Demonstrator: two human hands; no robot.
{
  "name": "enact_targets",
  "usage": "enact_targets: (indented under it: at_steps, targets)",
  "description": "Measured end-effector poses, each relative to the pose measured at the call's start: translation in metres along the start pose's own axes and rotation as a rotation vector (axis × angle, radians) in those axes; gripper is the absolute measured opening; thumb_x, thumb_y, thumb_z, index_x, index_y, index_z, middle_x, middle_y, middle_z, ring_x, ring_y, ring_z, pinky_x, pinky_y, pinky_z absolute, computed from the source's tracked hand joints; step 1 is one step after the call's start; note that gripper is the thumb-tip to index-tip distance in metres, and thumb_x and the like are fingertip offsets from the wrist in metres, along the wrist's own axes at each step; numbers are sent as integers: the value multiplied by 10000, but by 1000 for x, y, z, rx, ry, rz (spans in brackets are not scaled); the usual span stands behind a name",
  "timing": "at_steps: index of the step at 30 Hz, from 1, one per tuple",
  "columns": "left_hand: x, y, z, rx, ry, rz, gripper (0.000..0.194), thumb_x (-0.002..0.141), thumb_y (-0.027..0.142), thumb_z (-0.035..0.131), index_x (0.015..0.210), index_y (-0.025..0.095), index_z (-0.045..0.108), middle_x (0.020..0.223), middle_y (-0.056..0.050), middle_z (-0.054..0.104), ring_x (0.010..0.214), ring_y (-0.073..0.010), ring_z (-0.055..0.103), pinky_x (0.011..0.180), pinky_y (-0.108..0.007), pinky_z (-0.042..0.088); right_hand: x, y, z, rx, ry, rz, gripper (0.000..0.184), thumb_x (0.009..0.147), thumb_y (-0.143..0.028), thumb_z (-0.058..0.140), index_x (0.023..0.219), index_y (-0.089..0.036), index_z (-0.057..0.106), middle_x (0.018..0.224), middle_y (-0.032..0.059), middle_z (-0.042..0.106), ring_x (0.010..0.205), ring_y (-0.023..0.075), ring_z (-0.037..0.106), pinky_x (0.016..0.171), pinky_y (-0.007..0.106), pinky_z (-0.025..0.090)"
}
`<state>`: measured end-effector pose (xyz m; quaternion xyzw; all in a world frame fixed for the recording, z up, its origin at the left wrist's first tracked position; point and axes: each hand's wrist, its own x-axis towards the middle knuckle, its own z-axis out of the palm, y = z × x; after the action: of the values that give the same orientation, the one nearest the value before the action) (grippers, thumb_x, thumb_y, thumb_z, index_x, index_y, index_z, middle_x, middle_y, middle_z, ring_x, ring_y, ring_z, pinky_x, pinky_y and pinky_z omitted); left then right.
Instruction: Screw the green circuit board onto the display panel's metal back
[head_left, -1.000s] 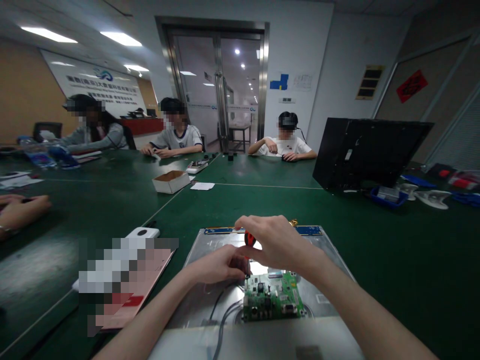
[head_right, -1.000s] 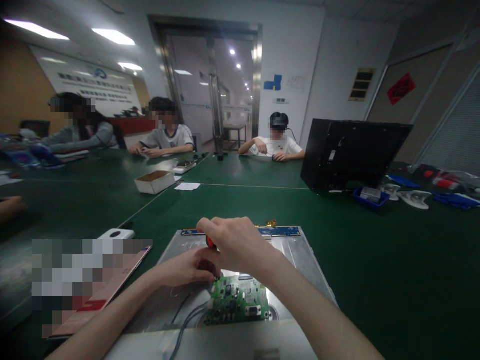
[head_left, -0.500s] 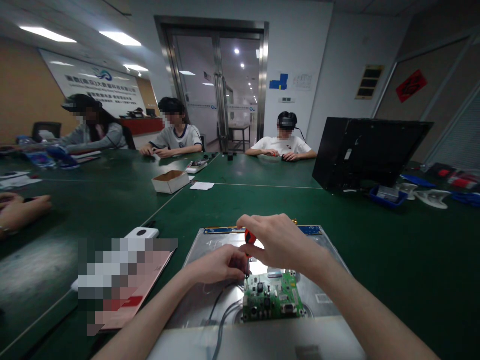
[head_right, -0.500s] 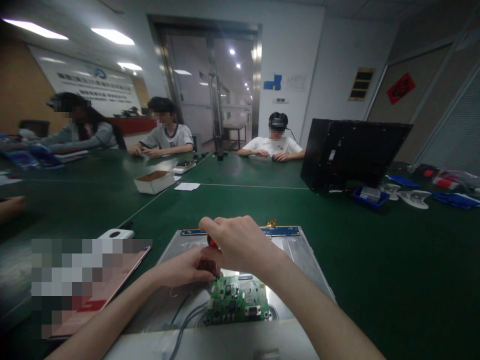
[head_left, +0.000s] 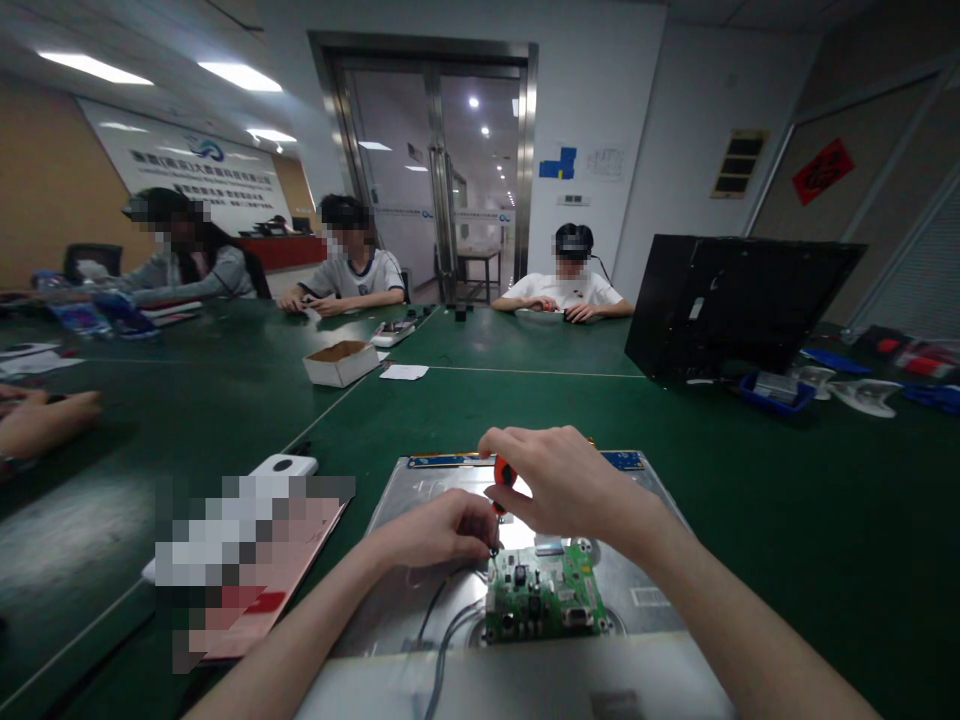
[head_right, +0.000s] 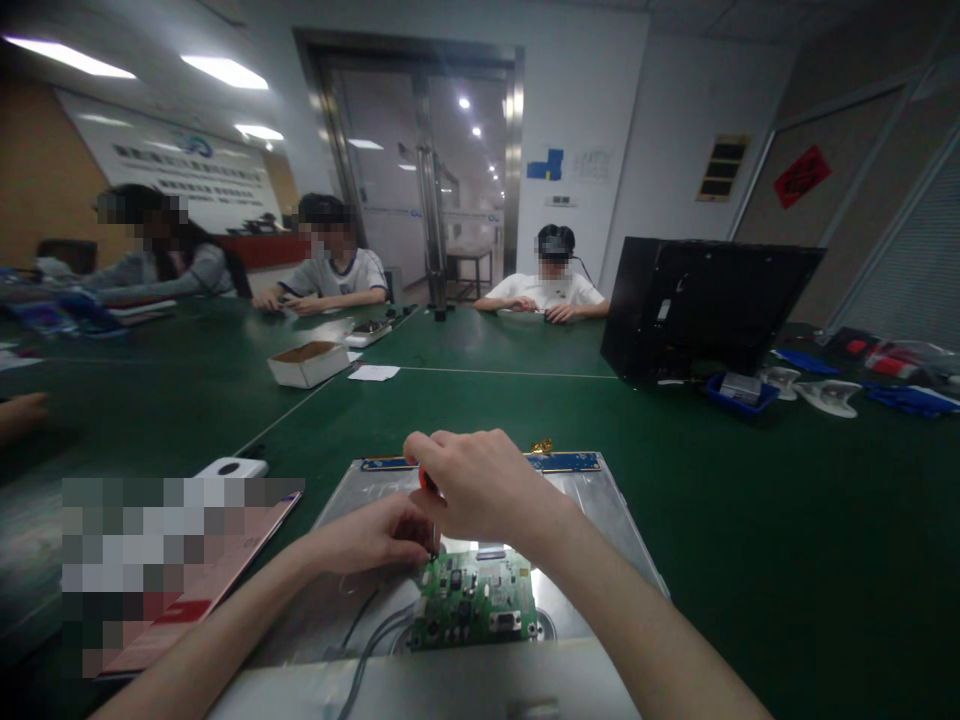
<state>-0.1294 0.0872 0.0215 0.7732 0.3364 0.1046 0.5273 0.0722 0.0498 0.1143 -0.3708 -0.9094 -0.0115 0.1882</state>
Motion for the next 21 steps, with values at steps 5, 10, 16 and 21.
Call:
enact_targets:
  at_steps: [5, 10, 16, 21]
  targets:
    - [1, -3, -1, 4, 5, 4, 140, 693, 211, 644, 830, 182, 652, 728, 24, 628, 675, -159, 558, 621, -249, 418, -2, -1, -5, -7, -18, -8, 173, 879, -269, 612, 1025, -196, 553, 918, 19, 694, 691, 155, 589, 533, 285, 237]
    - [3, -6, -3, -3, -23, -5, 140, 677, 220, 665, 808, 178, 639, 720, 25, 616, 678, -165, 558, 615, -249, 421, -4, -4, -12, 46, -37, -31, 232, 834, -209, 595, 1060, -174, 556, 945, 27, 671, 698, 145, 565, 533, 277, 262]
    - [2, -8, -1, -5, -18, -21, 134, 693, 240, 656, 805, 175, 622, 715, 26, 609, 670, -160, 554, 610, -245, 416, -2, -2, -8, 5, -28, -23, 239, 825, -178, 558, 1064, -178, 557, 920, 26, 686, 692, 151, 577, 527, 283, 235]
    - [2, -6, 0, -9, -4, -7, 130, 694, 256, 658, 793, 176, 631, 717, 20, 619, 662, -161, 556, 607, -246, 415, -1, -3, -8, 1, -38, -10, 206, 864, -204, 560, 1069, -186, 546, 902, 17, 700, 694, 152, 596, 527, 278, 226]
